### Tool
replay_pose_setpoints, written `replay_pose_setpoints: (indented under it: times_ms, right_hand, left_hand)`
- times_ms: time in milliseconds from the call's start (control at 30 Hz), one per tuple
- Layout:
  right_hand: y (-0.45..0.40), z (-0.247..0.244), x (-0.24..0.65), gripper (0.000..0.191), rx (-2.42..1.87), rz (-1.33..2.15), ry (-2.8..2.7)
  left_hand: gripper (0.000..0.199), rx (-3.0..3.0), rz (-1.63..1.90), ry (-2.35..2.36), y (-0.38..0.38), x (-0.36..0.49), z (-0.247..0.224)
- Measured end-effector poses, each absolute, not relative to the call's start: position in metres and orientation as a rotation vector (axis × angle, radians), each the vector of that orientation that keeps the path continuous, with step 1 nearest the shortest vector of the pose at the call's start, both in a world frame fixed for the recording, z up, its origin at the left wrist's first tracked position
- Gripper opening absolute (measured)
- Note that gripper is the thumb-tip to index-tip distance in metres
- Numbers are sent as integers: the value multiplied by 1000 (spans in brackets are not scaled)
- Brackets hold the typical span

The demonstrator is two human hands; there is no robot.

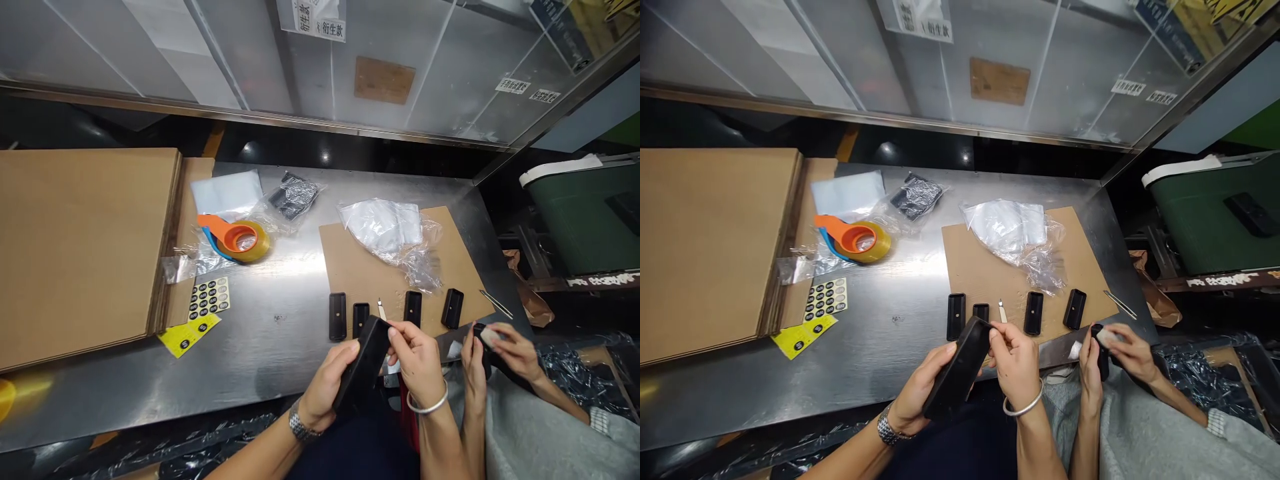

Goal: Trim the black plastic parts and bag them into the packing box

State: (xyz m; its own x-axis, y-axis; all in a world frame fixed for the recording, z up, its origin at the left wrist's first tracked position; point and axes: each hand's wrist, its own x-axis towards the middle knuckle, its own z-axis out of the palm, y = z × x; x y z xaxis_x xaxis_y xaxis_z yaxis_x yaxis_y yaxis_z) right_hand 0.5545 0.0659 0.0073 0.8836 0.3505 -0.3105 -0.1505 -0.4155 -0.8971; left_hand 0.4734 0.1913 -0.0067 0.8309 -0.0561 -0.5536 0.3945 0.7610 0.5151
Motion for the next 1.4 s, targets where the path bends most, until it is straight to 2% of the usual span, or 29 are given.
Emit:
replay_pose_setpoints:
  times_ms: [200, 367, 467, 600, 833, 933, 1100, 1267, 1400]
  right_hand:
    - [66, 4, 554, 32, -1737, 506, -78]
    - [69, 5, 549, 26, -1871, 350, -168]
    - [69, 9, 551, 25, -1897, 267, -308]
    - [68, 18, 559, 29, -1870, 351, -509]
    - [74, 27, 565, 15, -1958, 327, -684]
    - [78, 14, 560, 17, -1944, 312, -443]
    - [80, -28, 550, 29, -1649, 313, 53]
    - [65, -70, 544, 42, -1704, 245, 196]
    - [51, -82, 544, 37, -1704, 213, 235]
  left_hand:
    - [42, 463, -340, 538, 191, 473, -9]
    - [46, 372, -389, 508, 194, 472, -11]
    - [45, 371, -401, 501, 195, 471, -13]
    - [40, 436, -412, 513, 195, 470, -10]
    - [42, 460, -478, 536, 192, 470, -3]
    - [41, 484, -473, 578, 192, 469, -9]
    - [34, 552, -447, 641, 190, 469, -21]
    - [33, 576, -456, 694, 185, 470, -30]
    - [32, 555, -436, 719, 180, 473, -32]
